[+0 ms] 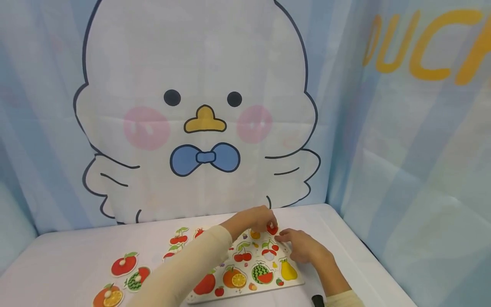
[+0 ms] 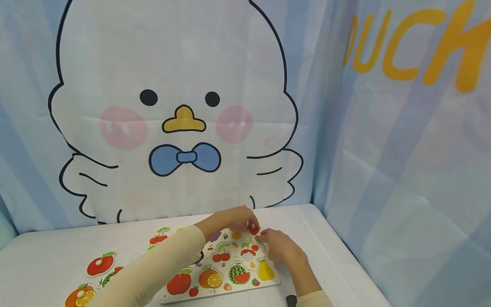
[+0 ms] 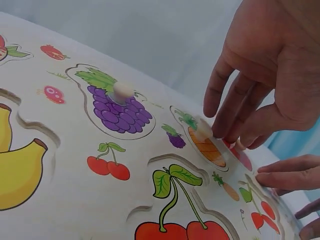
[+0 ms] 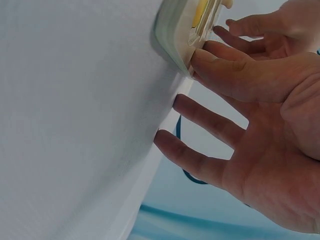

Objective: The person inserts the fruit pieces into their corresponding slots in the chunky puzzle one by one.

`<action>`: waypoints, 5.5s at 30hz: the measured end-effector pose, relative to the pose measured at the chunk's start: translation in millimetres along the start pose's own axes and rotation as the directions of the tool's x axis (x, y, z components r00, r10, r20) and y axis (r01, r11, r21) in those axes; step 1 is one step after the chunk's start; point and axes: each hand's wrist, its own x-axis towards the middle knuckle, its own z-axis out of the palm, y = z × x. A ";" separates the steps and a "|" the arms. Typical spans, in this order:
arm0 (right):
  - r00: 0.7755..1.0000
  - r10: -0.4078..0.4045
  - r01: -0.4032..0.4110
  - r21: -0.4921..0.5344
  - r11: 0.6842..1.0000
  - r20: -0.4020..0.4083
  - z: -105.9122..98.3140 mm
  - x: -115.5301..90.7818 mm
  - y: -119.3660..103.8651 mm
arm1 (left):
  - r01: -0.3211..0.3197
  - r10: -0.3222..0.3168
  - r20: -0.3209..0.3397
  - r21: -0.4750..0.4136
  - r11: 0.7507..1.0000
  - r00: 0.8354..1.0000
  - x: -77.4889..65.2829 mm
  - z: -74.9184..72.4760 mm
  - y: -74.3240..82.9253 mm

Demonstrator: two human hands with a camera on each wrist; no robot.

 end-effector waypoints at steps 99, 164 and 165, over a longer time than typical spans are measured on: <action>1.000 -0.003 0.003 -0.003 1.000 0.006 1.6 -3.8 -7.3 | 0.111 -0.083 0.091 -0.356 0.928 0.992 -251.6 16.2 -139.0; 0.999 0.042 -0.042 -0.013 0.999 0.000 2.7 0.8 -6.6 | -0.037 0.041 0.013 -0.240 0.970 0.999 -182.4 4.1 -107.4; 0.999 0.042 -0.042 -0.013 0.999 0.000 2.6 1.0 -6.8 | -0.033 0.037 0.014 -0.242 0.970 0.999 -180.9 4.0 -106.0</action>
